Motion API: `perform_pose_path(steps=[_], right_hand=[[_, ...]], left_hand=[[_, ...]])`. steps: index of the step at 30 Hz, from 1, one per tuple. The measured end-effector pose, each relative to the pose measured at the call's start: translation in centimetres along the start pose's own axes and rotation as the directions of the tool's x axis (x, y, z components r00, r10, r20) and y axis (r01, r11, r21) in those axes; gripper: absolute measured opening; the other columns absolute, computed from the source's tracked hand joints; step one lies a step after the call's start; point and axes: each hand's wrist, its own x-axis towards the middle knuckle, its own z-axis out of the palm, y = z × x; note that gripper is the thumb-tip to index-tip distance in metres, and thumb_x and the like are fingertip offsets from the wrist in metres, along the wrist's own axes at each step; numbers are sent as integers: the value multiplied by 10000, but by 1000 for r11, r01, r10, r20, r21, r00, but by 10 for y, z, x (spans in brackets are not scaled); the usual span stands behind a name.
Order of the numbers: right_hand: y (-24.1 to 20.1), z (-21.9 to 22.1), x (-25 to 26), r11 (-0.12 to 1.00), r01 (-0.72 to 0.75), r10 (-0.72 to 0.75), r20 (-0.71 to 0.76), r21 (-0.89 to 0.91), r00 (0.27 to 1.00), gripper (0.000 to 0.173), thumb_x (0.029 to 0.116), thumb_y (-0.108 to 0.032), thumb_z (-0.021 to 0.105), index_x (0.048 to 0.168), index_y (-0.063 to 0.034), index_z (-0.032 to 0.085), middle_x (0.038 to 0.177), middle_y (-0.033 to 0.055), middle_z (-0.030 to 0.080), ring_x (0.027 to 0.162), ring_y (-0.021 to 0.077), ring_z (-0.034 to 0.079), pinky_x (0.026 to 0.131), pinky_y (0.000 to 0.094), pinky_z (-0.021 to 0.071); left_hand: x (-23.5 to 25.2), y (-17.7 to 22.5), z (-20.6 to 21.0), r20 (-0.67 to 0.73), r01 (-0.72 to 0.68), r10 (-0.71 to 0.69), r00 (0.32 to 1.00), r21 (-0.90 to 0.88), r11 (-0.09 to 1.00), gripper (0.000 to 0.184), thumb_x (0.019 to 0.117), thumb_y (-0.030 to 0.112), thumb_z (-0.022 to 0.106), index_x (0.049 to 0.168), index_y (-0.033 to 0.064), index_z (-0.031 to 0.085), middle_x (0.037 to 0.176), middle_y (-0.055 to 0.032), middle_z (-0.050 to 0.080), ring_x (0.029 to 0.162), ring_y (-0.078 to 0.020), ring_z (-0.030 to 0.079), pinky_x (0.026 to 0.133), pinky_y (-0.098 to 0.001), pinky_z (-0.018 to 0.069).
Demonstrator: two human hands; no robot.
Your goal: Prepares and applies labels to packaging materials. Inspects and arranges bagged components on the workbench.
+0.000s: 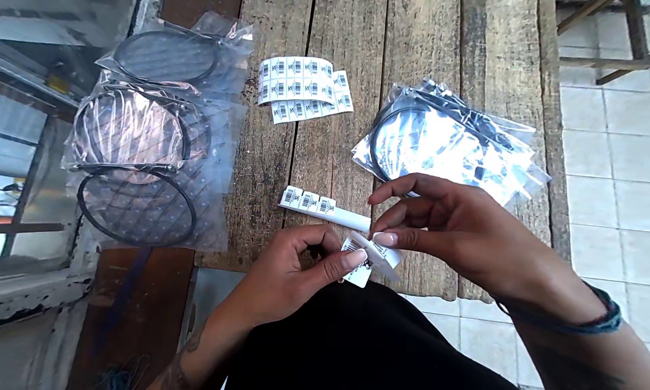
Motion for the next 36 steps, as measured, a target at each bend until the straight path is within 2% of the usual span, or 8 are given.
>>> perform_pose_path(steps=[12, 21, 25, 28, 29, 31, 33, 36], right_hand=[[-5, 0, 1, 998, -58, 57, 49, 8, 997, 323, 835, 51, 752, 1115, -80, 656, 851, 62, 754, 712, 137, 725, 646, 226, 613], [-7, 1, -4, 1000, -24, 25, 36, -18, 999, 282, 806, 38, 791, 1012, -92, 651, 800, 28, 711, 662, 114, 687, 583, 218, 599], [-8, 3, -4, 998, -25, 26, 21, -49, 999, 301, 799, 21, 806, 1030, -97, 654, 799, 25, 730, 677, 114, 707, 601, 216, 607], [-5, 2, -5, 994, -19, 10, -78, -112, 997, 345, 779, 11, 821, 1073, -104, 681, 861, 10, 780, 721, 107, 741, 648, 225, 622], [-2, -1, -6, 980, 12, -40, -140, -197, 989, 359, 789, -43, 823, 1113, -120, 689, 943, -24, 772, 763, 91, 736, 679, 236, 629], [2, -13, -9, 937, 2, -84, -219, -350, 972, 404, 884, -220, 778, 1265, -165, 654, 1208, -51, 707, 929, 91, 731, 784, 275, 636], [8, -13, -14, 957, -8, -51, -195, -288, 979, 355, 956, -351, 696, 1268, -184, 670, 1185, -44, 722, 972, 117, 724, 817, 299, 628], [15, 4, -21, 1000, -16, 17, 41, -9, 999, 320, 1004, -373, 631, 1212, -151, 732, 1110, 13, 754, 997, 149, 722, 851, 294, 613]], left_hand=[[-7, 3, 0, 66, 99, -90, 994, -158, 982, 152, 998, 161, 653, 890, 55, 663, 762, 12, 633, 701, -26, 602, 662, -161, 521], [-10, 3, 0, 112, 136, -116, 987, -193, 972, 155, 998, 171, 656, 876, 76, 665, 749, 46, 621, 684, 12, 570, 638, -133, 483], [-11, 5, 1, 100, 132, -116, 988, -174, 976, 147, 999, 168, 657, 884, 77, 662, 764, 42, 637, 695, 10, 587, 645, -133, 495], [-13, 6, 0, 74, 93, -84, 994, -122, 988, 157, 999, 182, 662, 875, 86, 646, 761, 45, 620, 689, 7, 583, 631, -131, 497], [-14, 6, -1, 70, 75, -69, 995, -94, 993, 175, 1000, 200, 662, 861, 97, 636, 763, 51, 604, 683, 12, 571, 618, -125, 488], [-17, 7, -5, 54, 26, -23, 998, -61, 998, 195, 1001, 231, 664, 852, 111, 629, 790, 59, 609, 696, 26, 569, 614, -115, 484], [-19, 6, -6, 43, -54, 55, 998, -25, 998, 209, 1009, 255, 656, 863, 112, 613, 830, 54, 592, 736, 21, 566, 643, -122, 493], [-15, 2, -6, 37, -144, 142, 989, 41, 989, 218, 1013, 276, 647, 873, 115, 606, 861, 56, 563, 782, 17, 553, 678, -126, 493]])
